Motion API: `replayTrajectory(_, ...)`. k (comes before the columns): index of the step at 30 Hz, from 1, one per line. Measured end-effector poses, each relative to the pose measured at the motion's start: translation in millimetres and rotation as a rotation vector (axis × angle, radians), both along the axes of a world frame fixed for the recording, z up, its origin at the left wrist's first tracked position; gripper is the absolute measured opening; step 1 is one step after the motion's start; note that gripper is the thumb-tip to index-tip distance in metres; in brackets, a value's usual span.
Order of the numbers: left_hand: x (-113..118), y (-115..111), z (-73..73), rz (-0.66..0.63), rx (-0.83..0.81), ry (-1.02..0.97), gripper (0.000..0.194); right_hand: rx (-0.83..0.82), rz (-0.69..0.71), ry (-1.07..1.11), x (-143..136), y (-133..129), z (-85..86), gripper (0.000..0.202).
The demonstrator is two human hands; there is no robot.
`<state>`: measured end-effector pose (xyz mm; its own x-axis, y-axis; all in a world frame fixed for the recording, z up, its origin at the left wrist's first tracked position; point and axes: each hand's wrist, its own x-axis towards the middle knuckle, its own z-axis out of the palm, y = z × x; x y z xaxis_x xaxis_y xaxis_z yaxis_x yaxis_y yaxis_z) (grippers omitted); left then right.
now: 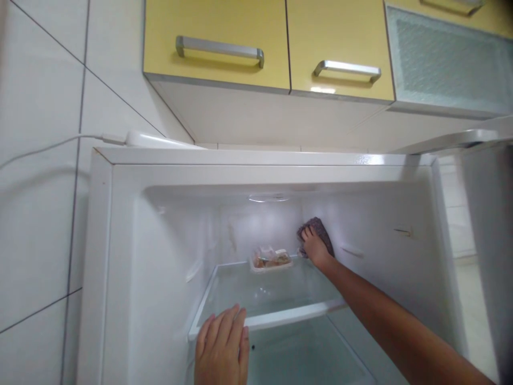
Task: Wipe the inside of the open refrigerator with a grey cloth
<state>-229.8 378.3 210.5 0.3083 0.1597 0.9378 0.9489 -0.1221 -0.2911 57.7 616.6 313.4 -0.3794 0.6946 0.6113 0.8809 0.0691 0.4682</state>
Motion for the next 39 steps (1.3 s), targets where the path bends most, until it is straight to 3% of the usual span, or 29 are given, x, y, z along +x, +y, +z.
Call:
replayTrajectory(8,3,-9,6.3,-0.021,-0.057,-0.046,0.027,-0.007,-0.082,-0.008,13,-71,4.0,0.031)
replayTrajectory(16,5,-16,13.0,-0.041,-0.105,-0.08,0.026,-0.038,-0.07,-0.037,46,-169,-8.9,0.046)
replayTrajectory(22,5,-19,15.5,-0.068,-0.116,-0.097,0.026,0.002,-0.067,-0.021,68,-216,9.1,0.046)
replayTrajectory(26,4,-18,14.5,-0.077,-0.116,-0.104,0.028,0.061,-0.09,0.02,65,-212,33.8,0.05)
replayTrajectory(33,1,-12,8.9,-0.068,-0.085,-0.078,0.027,0.157,-0.078,0.102,45,-157,87.8,0.059)
replayTrajectory(39,-4,-5,5.7,-0.025,-0.03,-0.008,0.03,0.147,-0.006,0.124,35,-97,96.5,0.063)
